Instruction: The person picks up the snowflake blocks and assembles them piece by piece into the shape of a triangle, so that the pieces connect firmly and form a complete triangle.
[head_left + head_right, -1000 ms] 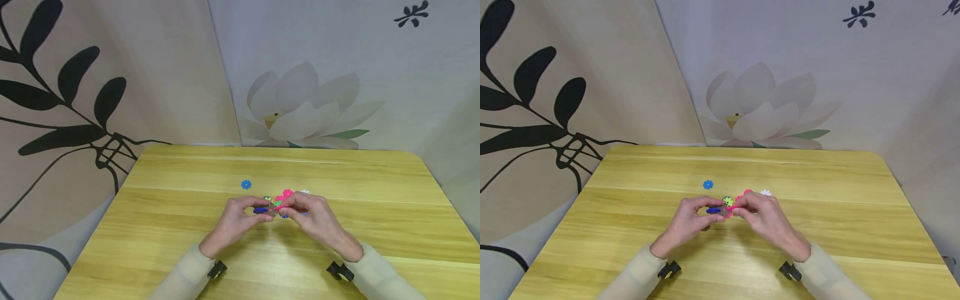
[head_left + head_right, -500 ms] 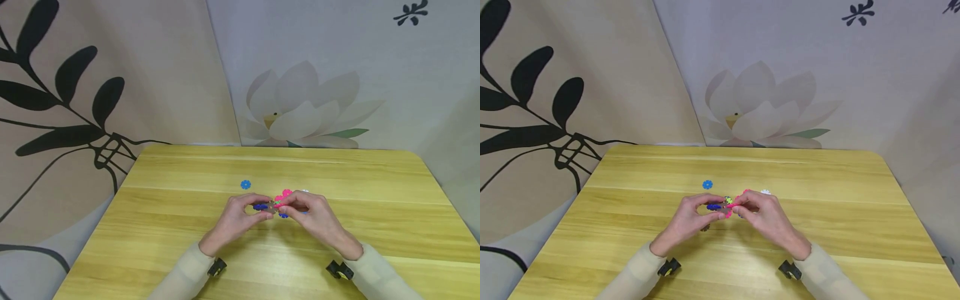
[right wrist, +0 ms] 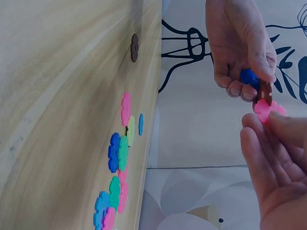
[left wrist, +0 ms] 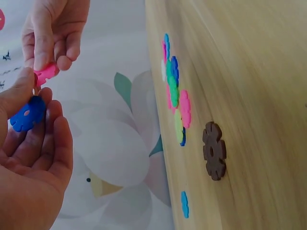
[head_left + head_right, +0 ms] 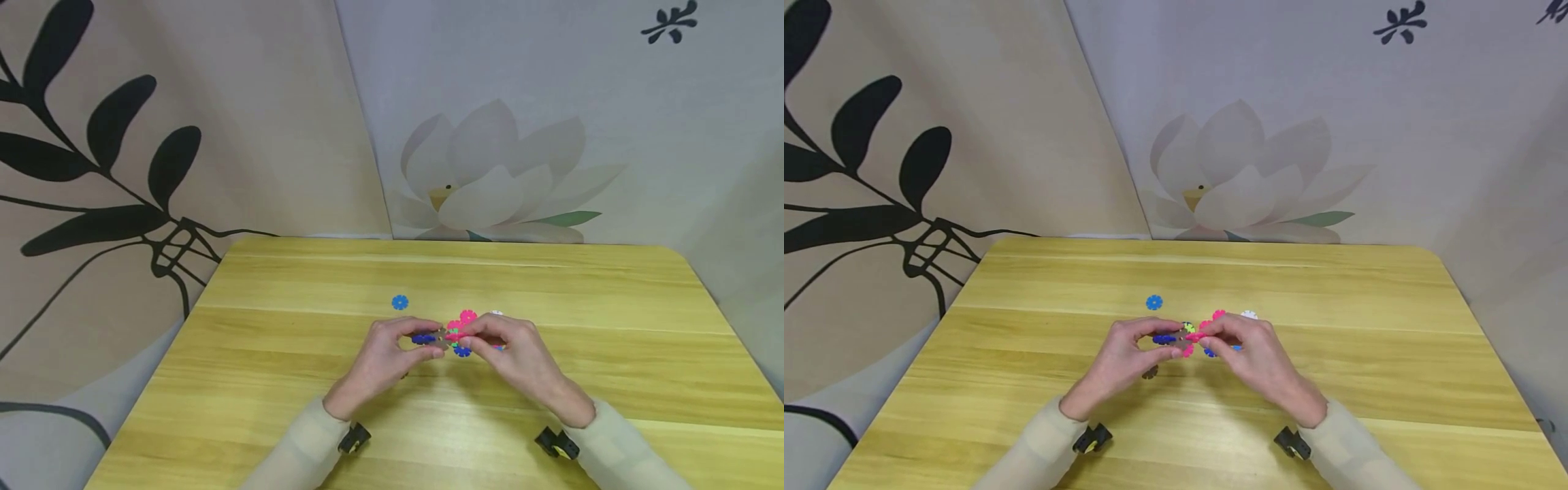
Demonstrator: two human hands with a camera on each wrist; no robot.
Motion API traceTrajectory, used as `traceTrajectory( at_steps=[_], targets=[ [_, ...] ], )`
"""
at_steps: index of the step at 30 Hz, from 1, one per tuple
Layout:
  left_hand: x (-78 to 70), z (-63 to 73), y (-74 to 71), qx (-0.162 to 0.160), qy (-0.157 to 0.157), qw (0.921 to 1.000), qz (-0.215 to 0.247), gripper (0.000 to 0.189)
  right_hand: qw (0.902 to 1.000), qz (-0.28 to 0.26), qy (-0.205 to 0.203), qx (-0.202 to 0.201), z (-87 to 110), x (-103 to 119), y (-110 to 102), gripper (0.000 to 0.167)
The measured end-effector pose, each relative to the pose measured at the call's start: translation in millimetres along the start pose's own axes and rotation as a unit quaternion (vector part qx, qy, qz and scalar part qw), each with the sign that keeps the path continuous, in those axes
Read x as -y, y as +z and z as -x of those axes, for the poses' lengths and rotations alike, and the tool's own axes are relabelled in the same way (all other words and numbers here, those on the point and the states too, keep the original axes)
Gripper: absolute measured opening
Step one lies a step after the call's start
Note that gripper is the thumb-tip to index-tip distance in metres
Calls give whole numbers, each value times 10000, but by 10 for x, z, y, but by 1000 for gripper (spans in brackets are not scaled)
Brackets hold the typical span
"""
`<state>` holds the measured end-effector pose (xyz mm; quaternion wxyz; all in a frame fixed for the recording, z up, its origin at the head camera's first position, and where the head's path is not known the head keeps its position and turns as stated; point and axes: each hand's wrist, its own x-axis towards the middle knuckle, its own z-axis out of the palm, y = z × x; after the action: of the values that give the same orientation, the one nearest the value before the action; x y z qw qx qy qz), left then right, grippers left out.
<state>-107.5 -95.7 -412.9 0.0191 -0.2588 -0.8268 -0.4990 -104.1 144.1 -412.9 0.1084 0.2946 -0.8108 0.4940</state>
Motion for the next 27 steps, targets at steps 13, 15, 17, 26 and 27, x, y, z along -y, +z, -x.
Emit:
traceTrajectory(
  at_steps=[13,15,17,26,27],
  targets=[
    [-22,-27,3,-74,-118,9999,16,33,9995,-211,-28,-245,-1,-11,70,16],
    [-22,-44,5,21,-177,9998,11,33,9993,-215,62,-310,10,-19,61,15],
    [-21,-51,8,131,-253,9996,7,35,9991,-210,143,-347,18,-27,50,14],
    [-22,-55,47,31,-79,9996,274,35,9989,-158,294,-327,3,-22,40,14],
    [-26,-56,52,-13,-45,9993,370,32,9989,-185,275,-321,-3,-19,48,14]
  ],
)
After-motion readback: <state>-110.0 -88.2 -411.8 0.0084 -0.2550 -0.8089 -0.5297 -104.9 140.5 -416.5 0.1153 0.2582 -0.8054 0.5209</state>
